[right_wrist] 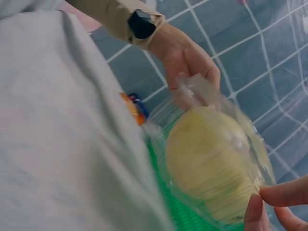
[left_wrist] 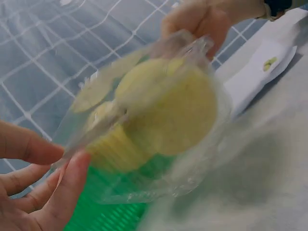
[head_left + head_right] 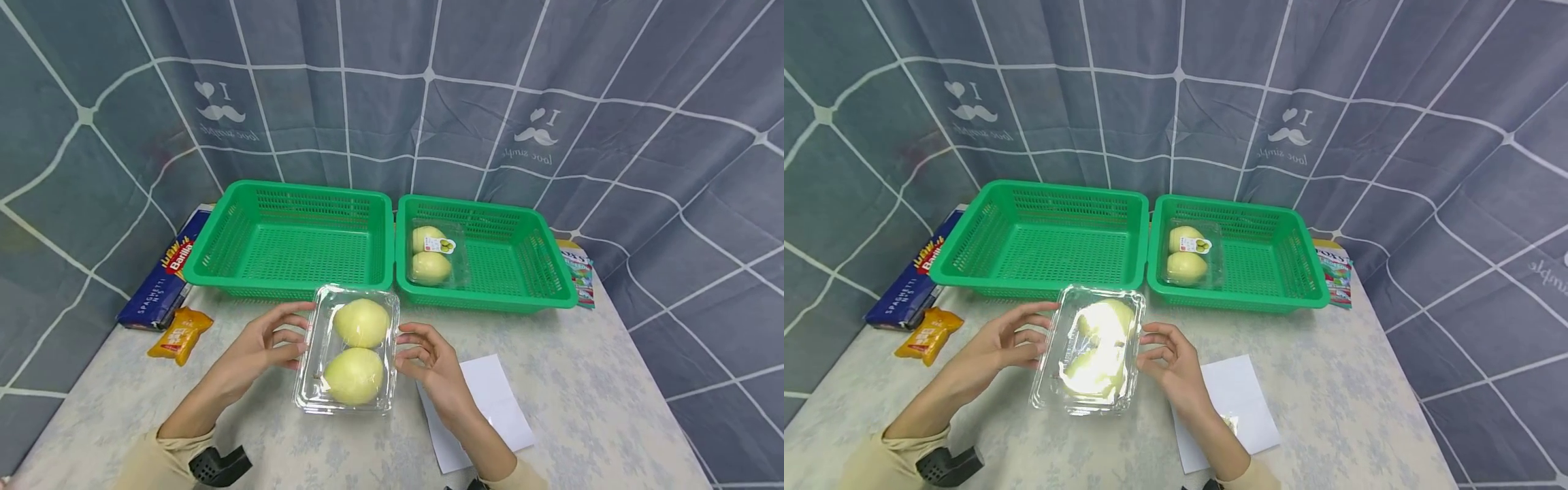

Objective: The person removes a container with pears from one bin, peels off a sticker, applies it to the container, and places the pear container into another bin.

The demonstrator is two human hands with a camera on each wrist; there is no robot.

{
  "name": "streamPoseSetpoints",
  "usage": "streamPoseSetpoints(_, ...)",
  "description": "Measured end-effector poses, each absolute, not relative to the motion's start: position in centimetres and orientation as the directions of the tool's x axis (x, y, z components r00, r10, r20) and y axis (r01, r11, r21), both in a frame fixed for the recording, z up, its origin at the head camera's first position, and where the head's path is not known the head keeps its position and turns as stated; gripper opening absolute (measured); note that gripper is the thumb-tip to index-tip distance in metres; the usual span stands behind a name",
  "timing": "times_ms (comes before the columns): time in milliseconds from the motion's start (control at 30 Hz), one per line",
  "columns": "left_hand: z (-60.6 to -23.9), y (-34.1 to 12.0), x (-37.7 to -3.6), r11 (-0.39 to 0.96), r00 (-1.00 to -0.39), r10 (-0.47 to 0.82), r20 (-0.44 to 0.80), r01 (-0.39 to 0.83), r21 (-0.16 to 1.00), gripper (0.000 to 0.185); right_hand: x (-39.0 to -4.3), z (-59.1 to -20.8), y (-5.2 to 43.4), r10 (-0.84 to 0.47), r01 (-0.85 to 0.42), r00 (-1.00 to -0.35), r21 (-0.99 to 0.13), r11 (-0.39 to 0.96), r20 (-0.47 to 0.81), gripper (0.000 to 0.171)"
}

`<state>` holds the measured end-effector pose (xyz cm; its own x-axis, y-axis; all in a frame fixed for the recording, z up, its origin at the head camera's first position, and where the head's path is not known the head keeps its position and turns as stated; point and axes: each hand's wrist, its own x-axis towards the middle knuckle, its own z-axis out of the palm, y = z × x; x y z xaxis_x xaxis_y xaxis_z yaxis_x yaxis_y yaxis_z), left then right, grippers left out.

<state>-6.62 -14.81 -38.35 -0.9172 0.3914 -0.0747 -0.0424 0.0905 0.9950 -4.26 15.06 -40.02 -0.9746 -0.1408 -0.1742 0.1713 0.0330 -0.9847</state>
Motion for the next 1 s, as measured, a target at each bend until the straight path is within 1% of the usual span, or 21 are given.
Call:
streamPoseSetpoints(267, -41.5, -14.6, -6.4, 0.153, -0.862, 0.454, -0.227, -0.176, 0.972, 0.066, -3.1, -43.0, 15.4, -0.141, 0.248, -0.956, -0.967, 0.065, -0.255, 0.053)
streamPoseSetpoints(400, -42.4, -14.3, -6.2, 0.152, -0.848, 0.459, -0.265, -0.219, 0.964, 0.068, -2.9, -43.7, 15.6, -0.126, 0.263, -0.955, -0.962, 0.068, -0.270, 0.053)
streamPoseSetpoints(767, -42.6, -14.2, -6.2, 0.147, -0.847, 0.450, -0.285, -0.244, 0.959, 0.070, -3.0, -43.6, 15.9, -0.150, 0.272, -0.948, -0.960, 0.066, -0.279, 0.053)
streamPoseSetpoints(867, -42.4, -14.2, -6.5, 0.151, -0.856, 0.444, -0.266, -0.221, 0.963, 0.069, -3.3, -43.6, 15.8, -0.160, 0.262, -0.949, -0.962, 0.070, -0.270, 0.052)
streamPoseSetpoints(1000, -42.2, -14.1, -7.1, 0.147, -0.879, 0.418, -0.229, -0.184, 0.972, 0.068, -3.8, -43.5, 15.7, -0.162, 0.239, -0.956, -0.969, 0.055, -0.245, 0.046)
